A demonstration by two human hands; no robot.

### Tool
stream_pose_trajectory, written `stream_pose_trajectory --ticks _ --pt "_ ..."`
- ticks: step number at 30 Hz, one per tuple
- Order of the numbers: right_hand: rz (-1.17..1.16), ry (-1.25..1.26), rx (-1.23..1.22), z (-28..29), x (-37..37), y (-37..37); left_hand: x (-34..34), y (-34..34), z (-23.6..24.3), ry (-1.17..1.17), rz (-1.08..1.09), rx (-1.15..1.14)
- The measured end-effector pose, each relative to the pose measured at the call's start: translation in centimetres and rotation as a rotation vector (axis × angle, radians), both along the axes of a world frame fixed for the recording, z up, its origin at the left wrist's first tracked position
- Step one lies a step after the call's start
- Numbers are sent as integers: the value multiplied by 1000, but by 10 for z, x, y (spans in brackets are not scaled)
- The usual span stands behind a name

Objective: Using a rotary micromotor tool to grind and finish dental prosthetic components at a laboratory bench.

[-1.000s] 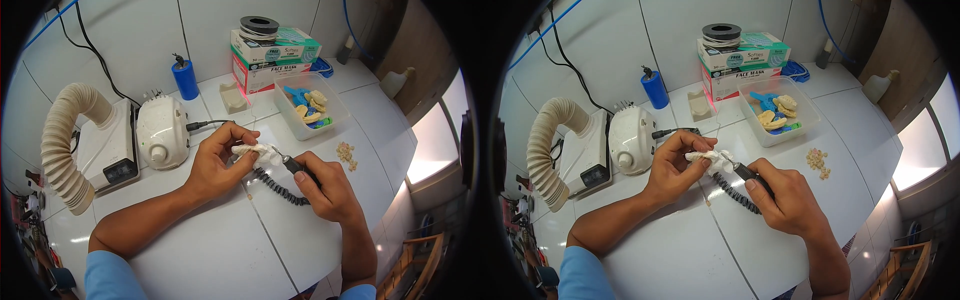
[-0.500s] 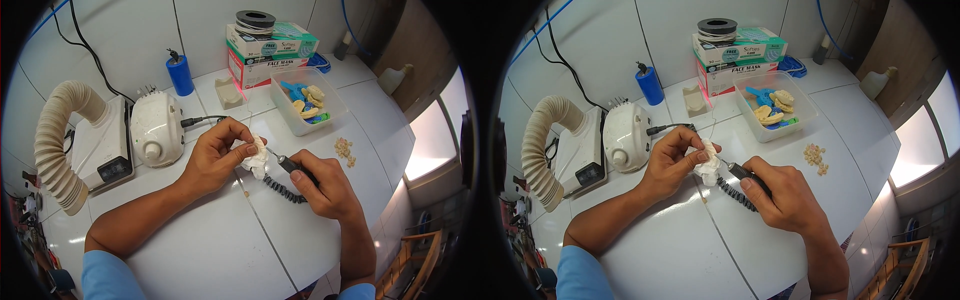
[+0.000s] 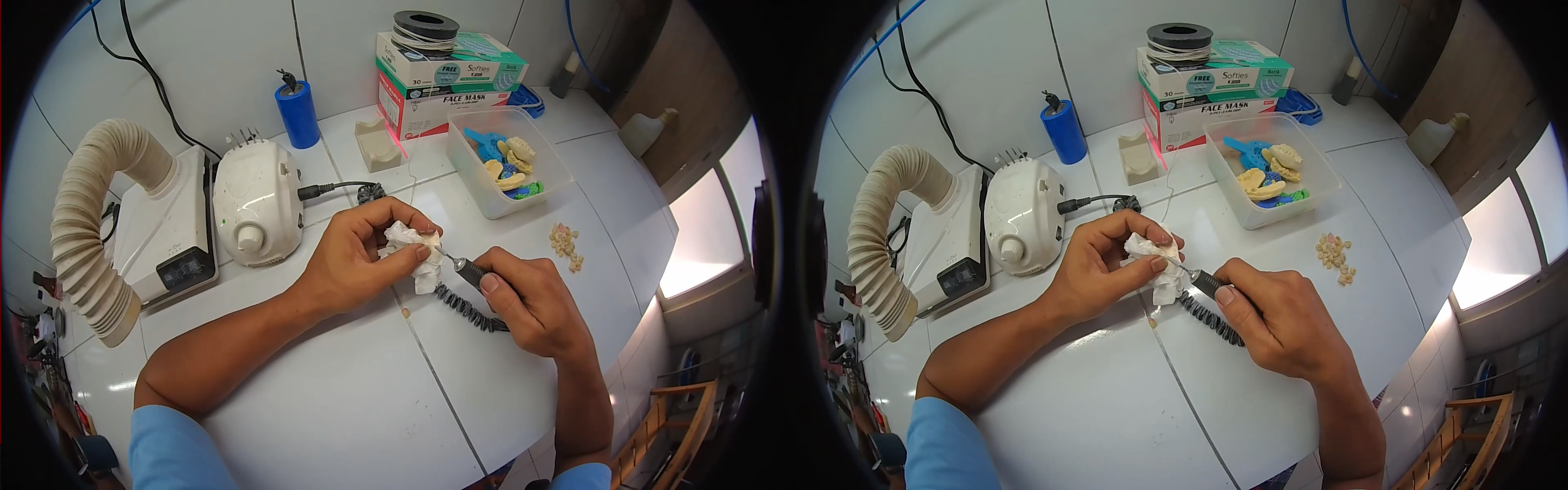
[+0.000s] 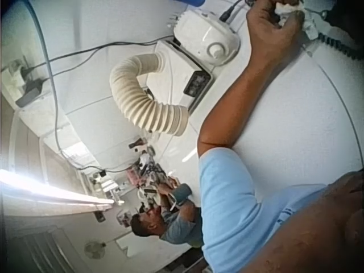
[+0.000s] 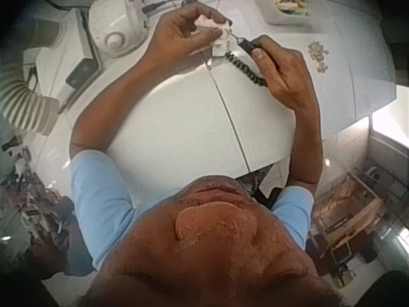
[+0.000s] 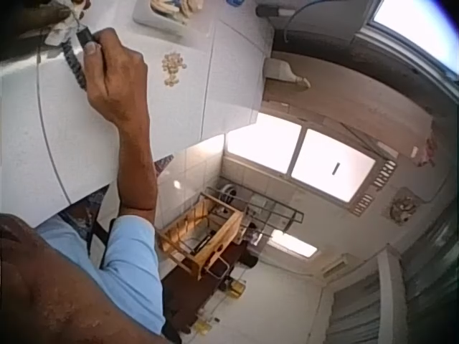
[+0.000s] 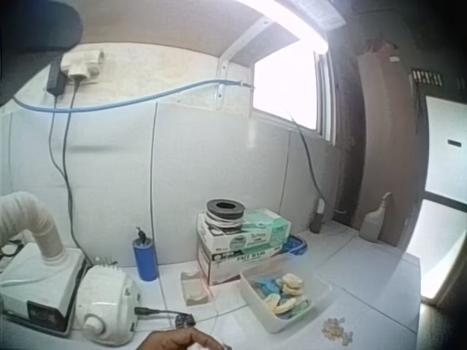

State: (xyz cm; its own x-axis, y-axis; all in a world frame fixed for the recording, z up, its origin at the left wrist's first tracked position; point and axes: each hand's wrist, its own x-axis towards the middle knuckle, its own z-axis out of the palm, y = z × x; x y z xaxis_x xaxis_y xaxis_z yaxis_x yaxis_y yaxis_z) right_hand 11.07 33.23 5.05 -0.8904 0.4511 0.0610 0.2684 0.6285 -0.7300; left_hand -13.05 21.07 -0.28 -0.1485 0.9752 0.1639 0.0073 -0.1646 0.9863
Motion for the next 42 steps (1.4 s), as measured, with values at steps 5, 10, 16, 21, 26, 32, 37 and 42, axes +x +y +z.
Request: stream_pose_trajectory --ticks 5,10,16,21,26,32,37,42 --pt "21 7 35 -6 0 1 1 -1 1 38 24 -50" --pt "-6 -15 31 -4 0 0 1 -1 1 44 29 -63" --pt "-33 -34 35 -3 0 0 2 -2 5 67 33 -63" --pt "-51 25 92 -7 -1 0 3 -1 3 41 45 -38" --pt "-65 47 69 -1 0 -1 5 -1 7 61 71 -52" --pt "-48 50 160 -13 -2 -2 3 -3 7 123 82 -84" --pt "-77 73 159 -9 -3 -3 4 -2 2 88 91 -57" --pt "-75 106 189 -12 -3 -1 3 -1 -1 83 91 -32"
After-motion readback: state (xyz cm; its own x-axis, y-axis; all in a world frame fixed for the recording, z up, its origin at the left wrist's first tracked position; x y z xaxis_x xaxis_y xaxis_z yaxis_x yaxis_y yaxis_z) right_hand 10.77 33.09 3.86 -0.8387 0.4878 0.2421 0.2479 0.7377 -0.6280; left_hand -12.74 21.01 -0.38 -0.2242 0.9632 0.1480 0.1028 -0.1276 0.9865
